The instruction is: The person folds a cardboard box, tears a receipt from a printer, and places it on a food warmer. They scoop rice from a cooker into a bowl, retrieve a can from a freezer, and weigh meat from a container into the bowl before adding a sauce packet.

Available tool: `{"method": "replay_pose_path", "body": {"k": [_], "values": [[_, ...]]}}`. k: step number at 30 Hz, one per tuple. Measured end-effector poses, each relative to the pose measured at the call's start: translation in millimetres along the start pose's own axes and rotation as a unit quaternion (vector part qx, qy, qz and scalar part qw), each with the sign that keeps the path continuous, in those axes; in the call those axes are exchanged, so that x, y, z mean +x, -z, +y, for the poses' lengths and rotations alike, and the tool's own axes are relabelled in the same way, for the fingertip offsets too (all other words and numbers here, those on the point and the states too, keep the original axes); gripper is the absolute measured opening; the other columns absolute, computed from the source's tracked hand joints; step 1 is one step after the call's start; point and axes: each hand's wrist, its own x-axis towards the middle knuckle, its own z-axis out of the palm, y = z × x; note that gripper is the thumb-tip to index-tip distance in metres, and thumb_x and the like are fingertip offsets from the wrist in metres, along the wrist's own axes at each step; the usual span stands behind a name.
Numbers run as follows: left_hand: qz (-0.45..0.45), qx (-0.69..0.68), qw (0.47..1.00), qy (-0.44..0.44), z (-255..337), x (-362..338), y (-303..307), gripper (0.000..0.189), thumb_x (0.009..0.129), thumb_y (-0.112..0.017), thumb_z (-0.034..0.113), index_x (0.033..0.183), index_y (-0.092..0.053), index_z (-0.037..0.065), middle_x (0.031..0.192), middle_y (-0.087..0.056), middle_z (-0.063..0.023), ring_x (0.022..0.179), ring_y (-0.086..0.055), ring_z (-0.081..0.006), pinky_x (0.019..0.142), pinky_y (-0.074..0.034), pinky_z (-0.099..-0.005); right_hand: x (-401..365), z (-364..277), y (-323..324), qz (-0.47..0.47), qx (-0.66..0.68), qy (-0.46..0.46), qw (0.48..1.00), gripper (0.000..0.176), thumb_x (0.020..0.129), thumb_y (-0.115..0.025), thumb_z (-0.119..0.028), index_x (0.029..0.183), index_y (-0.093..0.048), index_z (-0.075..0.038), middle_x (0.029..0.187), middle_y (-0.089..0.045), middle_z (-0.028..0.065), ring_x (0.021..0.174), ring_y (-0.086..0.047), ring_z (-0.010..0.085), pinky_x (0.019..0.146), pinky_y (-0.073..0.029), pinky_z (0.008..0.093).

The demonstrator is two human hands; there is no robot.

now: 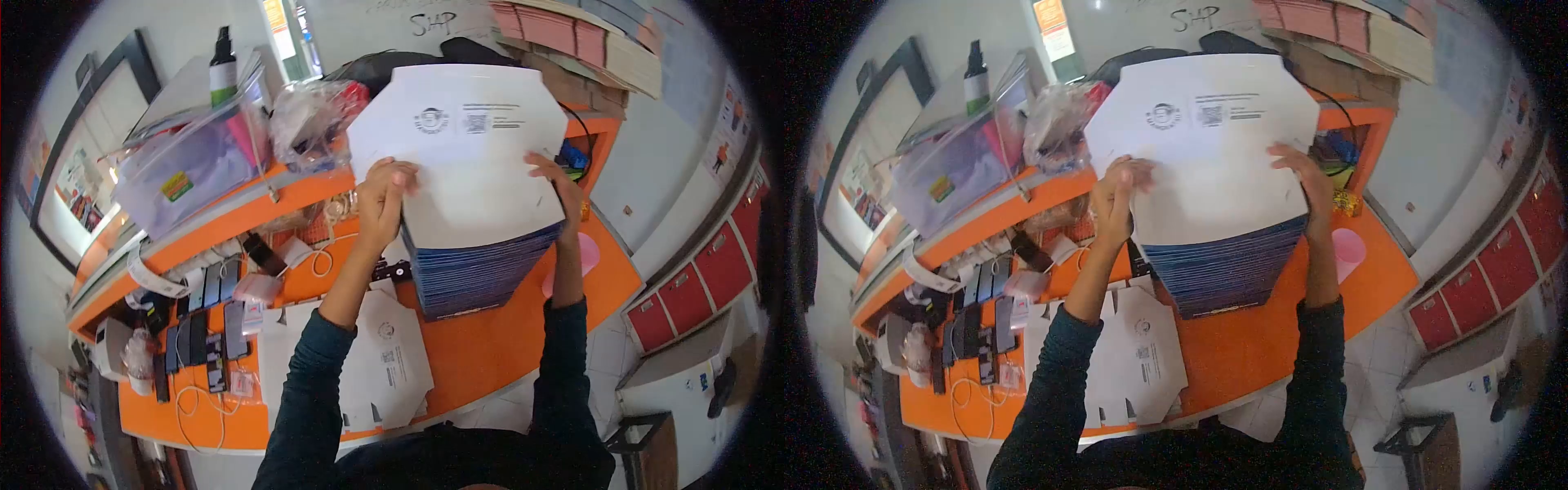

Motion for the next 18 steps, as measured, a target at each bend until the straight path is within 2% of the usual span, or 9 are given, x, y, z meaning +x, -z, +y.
{"method": "replay_pose_path", "body": {"k": [1,3,5,7,8,11,13,15,18], "values": [[-0.008,-0.026,1.000,0.004,9,4,2,0.026,0.082,-0.039,0.019,0.067,-0.051,0.002,0.075,-0.056,-0.0120,0.084,-0.054,-0.0277,0.082,-0.035,-0.0390,-7,-14,-1,0.048,-0.026,-0.006,0.998,0.044,0.084,-0.038,-0.036,0.072,-0.052,0.004,0.096,-0.056,0.0146,0.099,-0.049,0.0280,0.088,-0.032,0.0399],[-0.040,0.094,0.987,-0.125,35,-8,9,0.024,0.080,-0.041,0.023,0.073,-0.052,0.002,0.086,-0.055,-0.0144,0.097,-0.049,-0.0312,0.083,-0.035,-0.0399,-29,-19,4,0.082,-0.059,0.043,0.994,0.046,0.083,-0.039,-0.040,0.074,-0.053,0.003,0.095,-0.056,0.0149,0.097,-0.050,0.0295,0.087,-0.033,0.0416],[-0.083,0.120,0.982,-0.117,30,-42,6,0.020,0.076,-0.048,0.021,0.075,-0.051,0.002,0.094,-0.052,-0.0146,0.101,-0.045,-0.0336,0.084,-0.034,-0.0419,-46,-18,-3,0.083,-0.121,0.119,0.982,0.043,0.084,-0.039,-0.038,0.073,-0.053,0.002,0.087,-0.056,0.0145,0.093,-0.051,0.0307,0.084,-0.035,0.0427],[-0.007,0.066,0.995,-0.074,22,-66,-9,0.017,0.076,-0.048,0.020,0.080,-0.051,0.003,0.099,-0.051,-0.0161,0.105,-0.042,-0.0351,0.089,-0.028,-0.0495,-52,-18,-17,0.111,-0.169,0.150,0.968,0.040,0.085,-0.038,-0.034,0.073,-0.053,0.002,0.080,-0.054,0.0135,0.090,-0.051,0.0311,0.082,-0.036,0.0435],[-0.013,0.067,0.994,-0.082,22,-66,-10,0.016,0.072,-0.053,0.016,0.082,-0.051,0.003,0.101,-0.050,-0.0158,0.106,-0.041,-0.0361,0.089,-0.029,-0.0470,-54,-10,-15,0.125,-0.163,0.157,0.966,0.039,0.085,-0.037,-0.032,0.073,-0.053,0.001,0.078,-0.053,0.0129,0.089,-0.052,0.0311,0.081,-0.036,0.0436],[-0.078,0.115,0.987,-0.076,29,-64,-1,0.033,0.072,-0.057,0.021,0.097,-0.048,0.002,0.113,-0.043,-0.0181,0.113,-0.033,-0.0391,0.091,-0.028,-0.0455,-54,-3,-10,0.122,-0.211,0.158,0.957,0.036,0.086,-0.036,-0.029,0.076,-0.054,0.001,0.084,-0.054,0.0146,0.090,-0.051,0.0314,0.082,-0.037,0.0439],[-0.141,0.162,0.976,-0.043,53,-70,21,0.057,0.073,-0.057,0.030,0.119,-0.035,0.003,0.129,-0.025,-0.0213,0.120,-0.022,-0.0395,0.096,-0.021,-0.0477,-46,-32,-33,0.144,-0.242,0.205,0.937,0.036,0.087,-0.035,-0.029,0.080,-0.055,0.001,0.094,-0.054,0.0173,0.093,-0.050,0.0320,0.083,-0.037,0.0441],[-0.114,0.139,0.984,0.004,74,-104,51,0.068,0.073,-0.057,0.029,0.128,-0.024,0.005,0.134,-0.016,-0.0194,0.123,-0.016,-0.0386,0.097,-0.018,-0.0472,-57,-55,-56,0.226,-0.394,0.163,0.876,0.039,0.087,-0.036,-0.033,0.092,-0.053,0.001,0.105,-0.050,0.0187,0.098,-0.048,0.0326,0.083,-0.037,0.0441],[-0.102,0.190,0.973,0.079,121,-160,132,0.053,0.075,-0.054,0.022,0.123,-0.035,0.008,0.133,-0.022,-0.0173,0.123,-0.019,-0.0333,0.097,-0.021,-0.0430,-88,-87,-132,0.161,-0.201,0.174,0.950,0.039,0.085,-0.039,-0.035,0.102,-0.048,-0.001,0.109,-0.048,0.0174,0.101,-0.045,0.0326,0.086,-0.035,0.0444]]}}
